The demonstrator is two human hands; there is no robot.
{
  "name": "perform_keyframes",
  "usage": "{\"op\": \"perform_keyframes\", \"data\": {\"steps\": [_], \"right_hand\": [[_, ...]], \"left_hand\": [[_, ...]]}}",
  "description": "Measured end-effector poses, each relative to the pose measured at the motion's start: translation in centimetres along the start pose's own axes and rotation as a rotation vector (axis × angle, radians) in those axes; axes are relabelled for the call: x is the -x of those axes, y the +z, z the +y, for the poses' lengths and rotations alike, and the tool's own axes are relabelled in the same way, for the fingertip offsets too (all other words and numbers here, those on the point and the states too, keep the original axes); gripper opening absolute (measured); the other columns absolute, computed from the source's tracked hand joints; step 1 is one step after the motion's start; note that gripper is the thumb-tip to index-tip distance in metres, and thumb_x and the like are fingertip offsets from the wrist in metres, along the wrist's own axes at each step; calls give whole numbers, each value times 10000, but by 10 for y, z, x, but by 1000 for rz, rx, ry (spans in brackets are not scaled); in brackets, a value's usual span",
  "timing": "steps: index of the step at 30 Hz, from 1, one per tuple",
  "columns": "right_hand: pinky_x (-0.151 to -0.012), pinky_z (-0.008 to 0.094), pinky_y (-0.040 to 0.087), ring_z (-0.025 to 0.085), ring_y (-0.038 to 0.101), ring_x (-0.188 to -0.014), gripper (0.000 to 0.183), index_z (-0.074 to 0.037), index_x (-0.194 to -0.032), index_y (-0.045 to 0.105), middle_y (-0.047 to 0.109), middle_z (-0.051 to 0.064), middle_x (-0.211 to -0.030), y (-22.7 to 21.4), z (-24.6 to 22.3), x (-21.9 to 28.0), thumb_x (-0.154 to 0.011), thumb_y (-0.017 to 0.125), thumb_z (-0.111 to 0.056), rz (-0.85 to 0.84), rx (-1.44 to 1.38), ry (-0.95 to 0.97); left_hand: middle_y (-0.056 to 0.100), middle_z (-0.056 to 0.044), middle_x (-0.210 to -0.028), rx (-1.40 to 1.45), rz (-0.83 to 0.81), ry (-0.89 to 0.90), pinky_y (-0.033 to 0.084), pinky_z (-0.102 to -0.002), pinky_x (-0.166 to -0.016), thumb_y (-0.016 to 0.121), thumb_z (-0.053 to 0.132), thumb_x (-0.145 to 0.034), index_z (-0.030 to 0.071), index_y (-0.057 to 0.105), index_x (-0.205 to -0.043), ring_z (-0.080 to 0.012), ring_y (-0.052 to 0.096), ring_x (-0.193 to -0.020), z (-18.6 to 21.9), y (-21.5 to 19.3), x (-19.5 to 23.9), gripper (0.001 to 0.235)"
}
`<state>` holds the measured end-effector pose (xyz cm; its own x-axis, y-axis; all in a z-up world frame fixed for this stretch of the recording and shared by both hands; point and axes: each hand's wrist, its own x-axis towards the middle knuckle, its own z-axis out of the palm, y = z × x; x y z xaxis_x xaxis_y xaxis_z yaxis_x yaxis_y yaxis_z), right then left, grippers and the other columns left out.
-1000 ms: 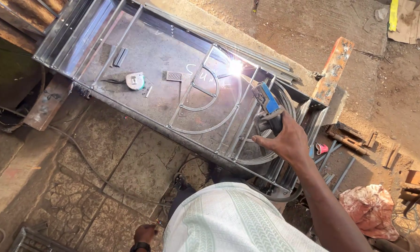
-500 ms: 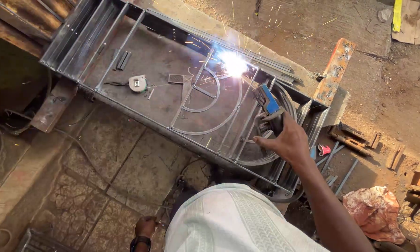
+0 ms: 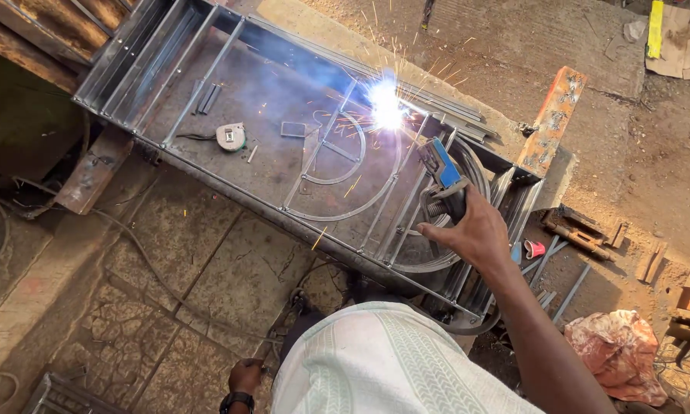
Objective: Welding decorative metal rods onto a metal frame structure.
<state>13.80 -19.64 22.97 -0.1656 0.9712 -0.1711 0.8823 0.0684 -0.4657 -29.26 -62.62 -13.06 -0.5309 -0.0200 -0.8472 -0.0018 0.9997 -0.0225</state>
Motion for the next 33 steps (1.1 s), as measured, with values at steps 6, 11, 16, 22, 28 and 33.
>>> {"op": "perform_keyframes", "data": {"steps": [6, 11, 16, 22, 28, 33], "right_hand": [[-1013, 474, 547, 334, 699, -1104, 981, -43, -1319, 578, 714, 175, -1174, -8, -10, 2, -548, 926, -540, -118, -105, 127], [-1003, 484, 531, 351, 692, -1076, 1039, -26, -1336, 546, 706, 184, -1155, -5, -4, -1, -532, 965, -531, -106, -92, 109], [-1007, 455, 536, 316, 705, -1066, 949, -52, -1301, 587, 722, 159, -1155, -12, -8, 3, -551, 966, -492, -78, -126, 53], [-1004, 404, 561, 268, 712, -1086, 815, -38, -1289, 564, 719, 145, -1172, -12, -4, 6, -663, 907, -432, 71, -425, -135], [-1027, 479, 523, 286, 693, -1113, 810, -58, -1236, 619, 733, 140, -1170, 2, -5, -8, -609, 938, -459, -99, -320, 15], [-990, 540, 503, 378, 644, -1123, 1007, -13, -1298, 574, 687, 186, -1178, 11, -12, -14, -538, 965, -545, -113, -247, -35]], "left_hand": [[803, -142, -780, 142, 108, 185, 546, -344, -608, 804, 313, -844, -5, 795, -1007, -204, 720, -612, -22, 13, -14, 357], [806, -126, -790, 170, 101, 170, 548, -349, -608, 799, 305, -843, -4, 780, -1022, -203, 718, -616, -20, 15, -19, 357], [817, -160, -853, 329, 18, 140, 567, -387, -602, 765, 257, -864, -18, 749, -1052, -233, 748, -653, -23, 15, -28, 333], [829, -126, -949, 78, -40, 72, 570, -365, -714, 697, 331, -956, -9, 794, -1063, -233, 741, -782, -12, -7, -5, 370], [824, -123, -947, 112, 30, 108, 587, -368, -724, 738, 297, -932, -28, 754, -1111, -235, 778, -816, -20, -3, -1, 371], [826, -130, -945, 151, 62, 198, 589, -353, -717, 699, 323, -950, -19, 757, -1124, -210, 798, -833, -22, -6, 4, 387]]}}
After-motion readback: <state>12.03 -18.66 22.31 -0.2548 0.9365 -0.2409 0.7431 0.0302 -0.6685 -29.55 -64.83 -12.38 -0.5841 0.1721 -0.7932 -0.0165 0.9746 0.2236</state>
